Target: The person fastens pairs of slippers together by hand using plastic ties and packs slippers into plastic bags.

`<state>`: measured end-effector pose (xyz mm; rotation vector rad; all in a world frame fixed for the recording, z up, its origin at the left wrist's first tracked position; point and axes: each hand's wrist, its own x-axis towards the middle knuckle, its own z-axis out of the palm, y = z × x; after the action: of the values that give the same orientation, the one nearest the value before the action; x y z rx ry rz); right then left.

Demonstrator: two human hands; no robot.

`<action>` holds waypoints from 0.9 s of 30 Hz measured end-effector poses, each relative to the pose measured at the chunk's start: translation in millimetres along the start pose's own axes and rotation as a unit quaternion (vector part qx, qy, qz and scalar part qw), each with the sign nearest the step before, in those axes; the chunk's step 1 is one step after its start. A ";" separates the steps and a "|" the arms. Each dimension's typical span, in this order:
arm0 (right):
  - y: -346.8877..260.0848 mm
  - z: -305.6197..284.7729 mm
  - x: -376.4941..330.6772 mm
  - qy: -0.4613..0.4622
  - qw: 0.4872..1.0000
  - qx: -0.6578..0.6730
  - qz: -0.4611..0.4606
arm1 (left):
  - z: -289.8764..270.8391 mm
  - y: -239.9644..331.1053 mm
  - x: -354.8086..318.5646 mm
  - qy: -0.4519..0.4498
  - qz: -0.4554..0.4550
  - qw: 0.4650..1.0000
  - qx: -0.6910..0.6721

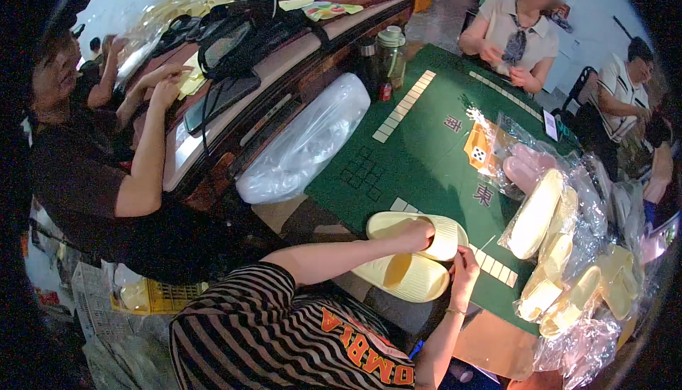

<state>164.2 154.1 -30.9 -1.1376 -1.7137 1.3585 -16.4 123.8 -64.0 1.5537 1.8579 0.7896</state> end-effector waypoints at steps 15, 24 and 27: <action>8.8 9.9 3.2 0.085 0.995 -0.020 -0.056 | -10.5 -0.9 -0.5 -0.012 0.049 0.998 -0.036; 22.6 -25.2 -1.2 0.161 0.918 0.359 -0.039 | -64.2 5.8 -40.6 -0.227 0.122 0.944 -0.205; 13.9 -31.8 4.9 0.023 0.836 0.545 -0.067 | -60.3 -4.6 -62.3 -0.166 0.128 0.966 -0.153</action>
<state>193.6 172.3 -36.9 -0.3541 -0.6740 1.7868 -55.5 57.3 -24.3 1.6246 1.2479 0.8240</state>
